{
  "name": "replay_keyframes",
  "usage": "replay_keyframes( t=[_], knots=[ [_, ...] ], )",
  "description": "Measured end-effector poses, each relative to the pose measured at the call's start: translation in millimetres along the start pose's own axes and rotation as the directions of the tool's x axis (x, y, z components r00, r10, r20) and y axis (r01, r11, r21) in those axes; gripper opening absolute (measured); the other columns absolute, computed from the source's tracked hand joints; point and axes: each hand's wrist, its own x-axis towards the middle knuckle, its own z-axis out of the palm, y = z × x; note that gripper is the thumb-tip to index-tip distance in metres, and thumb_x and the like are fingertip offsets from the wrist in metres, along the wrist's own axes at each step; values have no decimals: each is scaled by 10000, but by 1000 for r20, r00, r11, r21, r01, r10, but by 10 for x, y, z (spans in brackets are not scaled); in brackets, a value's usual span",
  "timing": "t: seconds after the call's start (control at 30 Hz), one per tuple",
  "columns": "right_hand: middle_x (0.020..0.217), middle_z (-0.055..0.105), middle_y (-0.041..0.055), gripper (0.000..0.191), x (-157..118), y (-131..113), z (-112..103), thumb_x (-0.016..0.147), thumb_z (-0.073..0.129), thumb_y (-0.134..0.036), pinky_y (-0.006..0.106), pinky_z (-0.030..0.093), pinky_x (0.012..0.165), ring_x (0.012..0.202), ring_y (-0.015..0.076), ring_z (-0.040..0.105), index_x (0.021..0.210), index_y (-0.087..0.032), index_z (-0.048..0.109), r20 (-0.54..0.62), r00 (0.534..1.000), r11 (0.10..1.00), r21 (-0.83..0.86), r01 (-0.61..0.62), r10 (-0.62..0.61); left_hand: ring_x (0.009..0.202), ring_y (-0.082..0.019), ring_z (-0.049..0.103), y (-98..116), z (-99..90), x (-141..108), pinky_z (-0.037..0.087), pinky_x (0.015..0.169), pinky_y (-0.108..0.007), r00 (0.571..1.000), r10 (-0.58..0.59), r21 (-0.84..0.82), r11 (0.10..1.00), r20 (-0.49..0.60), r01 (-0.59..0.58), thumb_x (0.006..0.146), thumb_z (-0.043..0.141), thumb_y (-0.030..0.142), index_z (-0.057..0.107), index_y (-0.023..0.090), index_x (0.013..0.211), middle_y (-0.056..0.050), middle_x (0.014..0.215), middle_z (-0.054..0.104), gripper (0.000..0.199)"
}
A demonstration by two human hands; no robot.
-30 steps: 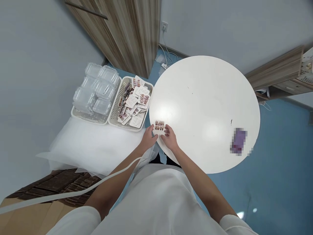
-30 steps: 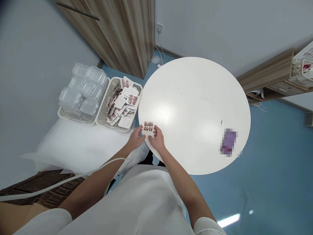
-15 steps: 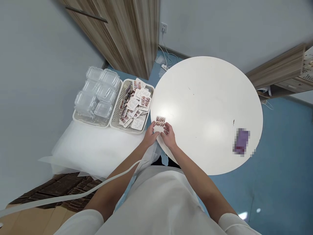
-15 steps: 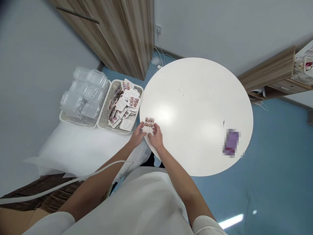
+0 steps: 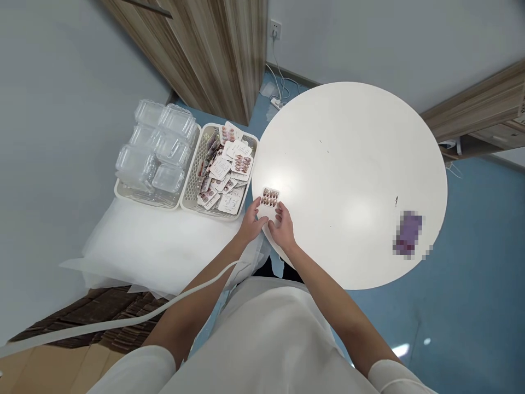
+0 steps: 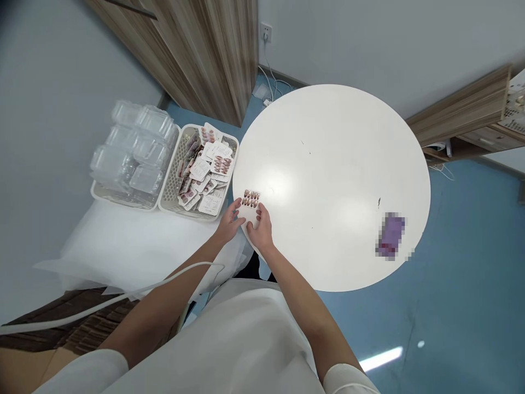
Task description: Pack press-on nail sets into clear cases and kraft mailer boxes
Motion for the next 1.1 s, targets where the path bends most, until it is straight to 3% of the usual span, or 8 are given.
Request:
replay_keyframes(
  t=[0.2, 0.33, 0.53, 0.63, 0.73, 0.9, 1.1],
  knots=[
    [1317, 334, 87, 622, -256, 80, -181, 734, 481, -200, 399, 364, 967, 1160, 199, 390, 1305, -231, 236, 33, 998, 997, -49, 63, -62, 1259, -226, 295, -23, 58, -28, 288, 1015, -420, 997, -9, 9, 1000, -72, 9, 717, 500, 206, 279, 254, 1317, -51, 1370, 328, 642],
    [1300, 348, 90, 588, -553, 149, -409, 746, 473, -206, 402, 398, 924, 1086, 194, 460, 1290, -249, 253, 74, 993, 994, -36, 100, -97, 1262, -220, 291, 8, 138, -173, 300, 1008, -405, 990, -6, 6, 1000, -139, 7, 715, 523, 224, 290, 240, 1309, -63, 1363, 334, 639],
    [1207, 431, 85, 485, -983, 319, -837, 769, 442, -213, 353, 476, 774, 862, 152, 564, 1239, -252, 330, 204, 966, 983, -53, 173, -159, 1186, -218, 401, 39, 364, -691, 377, 935, -383, 980, -33, 44, 998, -197, 42, 726, 540, 301, 398, 199, 1231, -99, 1272, 447, 534],
    [1099, 509, 69, 441, -1153, 418, -1034, 773, 427, -216, 339, 482, 727, 771, 139, 562, 1209, -239, 371, 215, 962, 979, -80, 189, -168, 1122, -221, 465, 42, 502, -1001, 426, 872, -375, 976, -63, 68, 995, -207, 79, 730, 539, 327, 448, 181, 1178, -111, 1213, 497, 481],
    [1109, 513, 70, 413, -1285, 499, -1173, 770, 416, -224, 330, 486, 675, 697, 128, 543, 1183, -239, 400, 211, 965, 980, -86, 178, -156, 1065, -218, 508, 59, 602, -1273, 440, 854, -378, 973, -71, 83, 992, -218, 91, 726, 548, 356, 483, 173, 1133, -112, 1162, 536, 451],
    [1064, 541, 68, 400, -1375, 476, -1231, 764, 424, -238, 311, 484, 616, 653, 123, 526, 1163, -233, 427, 262, 947, 979, -34, 200, -184, 978, -197, 554, 168, 651, -1567, 454, 833, -366, 951, -42, 76, 995, -307, 68, 728, 539, 374, 499, 175, 1107, -108, 1126, 560, 429],
    [898, 610, 44, 277, -1298, 158, -1070, 772, 435, -259, 297, 474, 655, 731, 142, 557, 1026, -219, 537, 397, 871, 953, 35, 300, -288, 905, -180, 575, 411, 543, -1802, 470, 791, -342, 932, 18, 89, 996, -361, 15, 735, 520, 374, 491, 172, 1120, -103, 1085, 576, 435]
  ],
)
